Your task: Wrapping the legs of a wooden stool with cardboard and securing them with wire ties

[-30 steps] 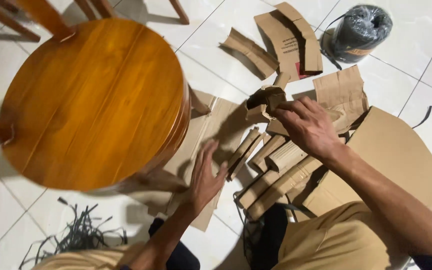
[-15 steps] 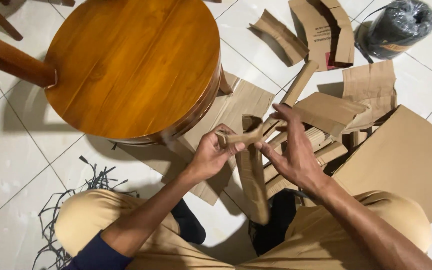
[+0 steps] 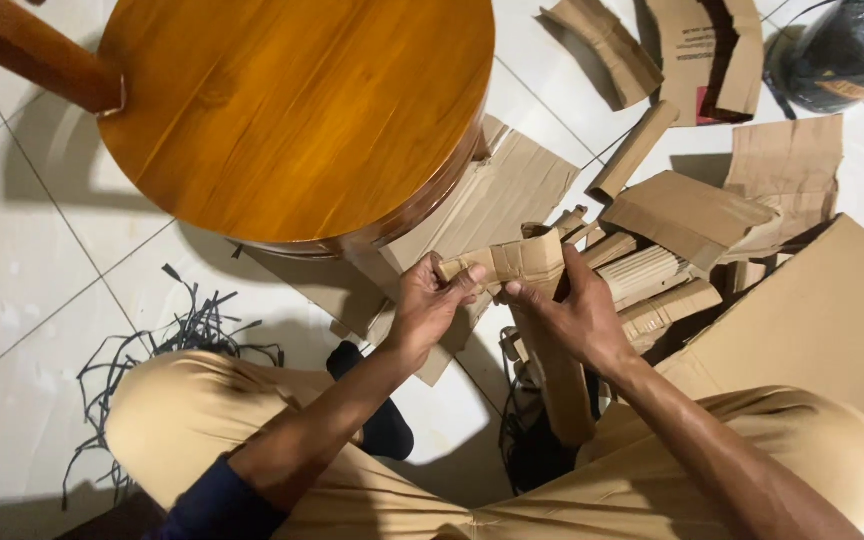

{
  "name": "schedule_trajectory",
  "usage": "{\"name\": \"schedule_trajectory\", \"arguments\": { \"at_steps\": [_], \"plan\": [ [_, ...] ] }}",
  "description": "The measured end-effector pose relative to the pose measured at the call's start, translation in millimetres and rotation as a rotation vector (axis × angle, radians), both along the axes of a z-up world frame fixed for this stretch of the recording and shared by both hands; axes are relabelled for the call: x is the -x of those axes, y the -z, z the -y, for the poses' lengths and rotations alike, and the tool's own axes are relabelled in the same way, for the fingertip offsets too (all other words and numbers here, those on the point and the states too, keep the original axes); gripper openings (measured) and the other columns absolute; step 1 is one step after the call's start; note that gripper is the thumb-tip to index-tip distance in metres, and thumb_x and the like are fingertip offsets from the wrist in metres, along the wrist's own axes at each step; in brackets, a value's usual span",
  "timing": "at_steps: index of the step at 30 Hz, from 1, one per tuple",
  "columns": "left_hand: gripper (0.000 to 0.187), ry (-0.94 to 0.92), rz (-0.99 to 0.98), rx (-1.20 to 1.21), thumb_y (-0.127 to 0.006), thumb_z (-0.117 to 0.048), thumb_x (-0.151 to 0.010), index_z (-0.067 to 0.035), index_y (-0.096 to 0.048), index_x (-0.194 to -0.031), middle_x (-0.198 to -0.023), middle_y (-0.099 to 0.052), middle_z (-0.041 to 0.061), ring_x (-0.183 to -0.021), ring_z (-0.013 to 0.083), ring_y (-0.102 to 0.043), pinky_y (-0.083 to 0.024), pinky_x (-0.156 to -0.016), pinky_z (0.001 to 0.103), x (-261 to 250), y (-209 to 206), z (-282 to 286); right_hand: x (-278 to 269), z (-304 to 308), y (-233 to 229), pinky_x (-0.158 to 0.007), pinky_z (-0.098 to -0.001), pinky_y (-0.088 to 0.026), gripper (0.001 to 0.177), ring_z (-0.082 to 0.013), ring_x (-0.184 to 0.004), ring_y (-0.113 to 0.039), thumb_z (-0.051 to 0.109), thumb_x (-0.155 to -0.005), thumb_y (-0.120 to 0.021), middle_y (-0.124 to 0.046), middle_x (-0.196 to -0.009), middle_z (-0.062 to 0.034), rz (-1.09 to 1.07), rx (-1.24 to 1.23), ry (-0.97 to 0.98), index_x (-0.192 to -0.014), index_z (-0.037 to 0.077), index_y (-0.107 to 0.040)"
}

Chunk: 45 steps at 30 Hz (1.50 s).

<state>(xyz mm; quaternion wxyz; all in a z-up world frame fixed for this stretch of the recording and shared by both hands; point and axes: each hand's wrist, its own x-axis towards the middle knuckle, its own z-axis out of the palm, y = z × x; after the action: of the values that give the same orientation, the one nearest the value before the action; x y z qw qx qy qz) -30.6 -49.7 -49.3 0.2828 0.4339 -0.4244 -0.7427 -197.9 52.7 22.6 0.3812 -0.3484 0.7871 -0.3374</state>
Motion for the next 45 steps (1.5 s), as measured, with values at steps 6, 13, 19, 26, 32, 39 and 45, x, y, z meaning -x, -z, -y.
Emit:
{"name": "schedule_trajectory", "arguments": {
  "at_steps": [6, 13, 19, 26, 32, 39, 45],
  "plan": [
    [0.021, -0.058, -0.039, 0.143, -0.070, -0.022, -0.100, -0.006, -0.057, -0.104, -0.086, -0.065, 0.003, -0.086, 0.0083, -0.061, -0.053, -0.078, 0.022, 4, -6, -1, -1, -1, 6, -0.081, -0.0486, -0.053, 0.057, -0.0384, -0.097, -0.068, 0.047, -0.085, -0.082, -0.068, -0.098, -0.0234, 0.089, 0.069, 0.067, -0.124, 0.010, -0.062],
    [0.043, 0.026, 0.052, 0.356, -0.070, -0.015, -0.098, -0.003, -0.052, -0.135, -0.126, -0.059, 0.019, -0.121, 0.0303, -0.058, -0.050, -0.103, 0.050, 8, -17, -26, -7, -9, 15, -0.100, -0.0557, -0.051, 0.054, -0.0428, -0.124, -0.061, 0.031, -0.094, -0.073, -0.064, -0.125, -0.0311, 0.349, 0.220, 0.102, -0.134, 0.002, -0.051],
    [0.056, 0.200, 0.038, 0.321, -0.062, -0.034, -0.102, -0.012, -0.043, -0.151, -0.144, -0.055, 0.016, -0.137, 0.0263, -0.049, -0.040, -0.114, 0.052, 12, -36, -43, -19, -11, -7, -0.102, -0.0697, -0.044, 0.047, -0.0525, -0.133, -0.050, 0.027, -0.105, -0.047, -0.058, -0.137, -0.0349, 0.267, 0.194, -0.207, -0.144, 0.001, -0.047],
    [0.061, 0.213, -0.190, 0.136, -0.061, -0.041, -0.101, -0.001, -0.045, -0.145, -0.135, -0.058, 0.019, -0.127, 0.0259, -0.054, -0.044, -0.114, 0.049, -1, 1, -37, -17, -15, 15, -0.092, -0.0616, -0.055, 0.043, -0.0469, -0.114, -0.067, 0.022, -0.096, -0.068, -0.069, -0.115, -0.0288, 0.192, 0.330, -0.111, -0.132, 0.000, -0.059],
    [0.058, 0.148, -0.259, 0.354, -0.082, -0.019, -0.087, -0.003, -0.057, -0.137, -0.122, -0.067, 0.016, -0.116, 0.0205, -0.060, -0.049, -0.106, 0.044, 5, -9, -34, -21, -14, 14, -0.088, -0.0649, -0.056, 0.043, -0.0534, -0.112, -0.065, 0.015, -0.092, -0.073, -0.064, -0.118, -0.0333, 0.035, 0.483, -0.207, -0.127, -0.005, -0.059],
    [0.051, 0.150, -0.375, 0.454, -0.089, 0.002, -0.071, 0.000, -0.056, -0.110, -0.110, -0.075, 0.023, -0.105, 0.0228, -0.072, -0.058, -0.090, 0.038, 2, -16, -25, -26, -18, 13, -0.085, -0.0594, -0.058, 0.050, -0.0508, -0.118, -0.063, 0.013, -0.090, -0.072, -0.063, -0.128, -0.0263, -0.056, 0.527, -0.255, -0.134, 0.000, -0.054],
    [0.043, 0.141, -0.372, 0.397, -0.088, 0.003, -0.072, 0.001, -0.060, -0.104, -0.112, -0.074, 0.024, -0.111, 0.0262, -0.070, -0.056, -0.095, 0.042, -1, -6, -28, -29, -14, 6, -0.088, -0.0681, -0.056, 0.064, -0.0553, -0.117, -0.062, 0.008, -0.088, -0.069, -0.061, -0.129, -0.0351, 0.106, 0.483, -0.283, -0.144, -0.007, -0.041]
  ]
}}
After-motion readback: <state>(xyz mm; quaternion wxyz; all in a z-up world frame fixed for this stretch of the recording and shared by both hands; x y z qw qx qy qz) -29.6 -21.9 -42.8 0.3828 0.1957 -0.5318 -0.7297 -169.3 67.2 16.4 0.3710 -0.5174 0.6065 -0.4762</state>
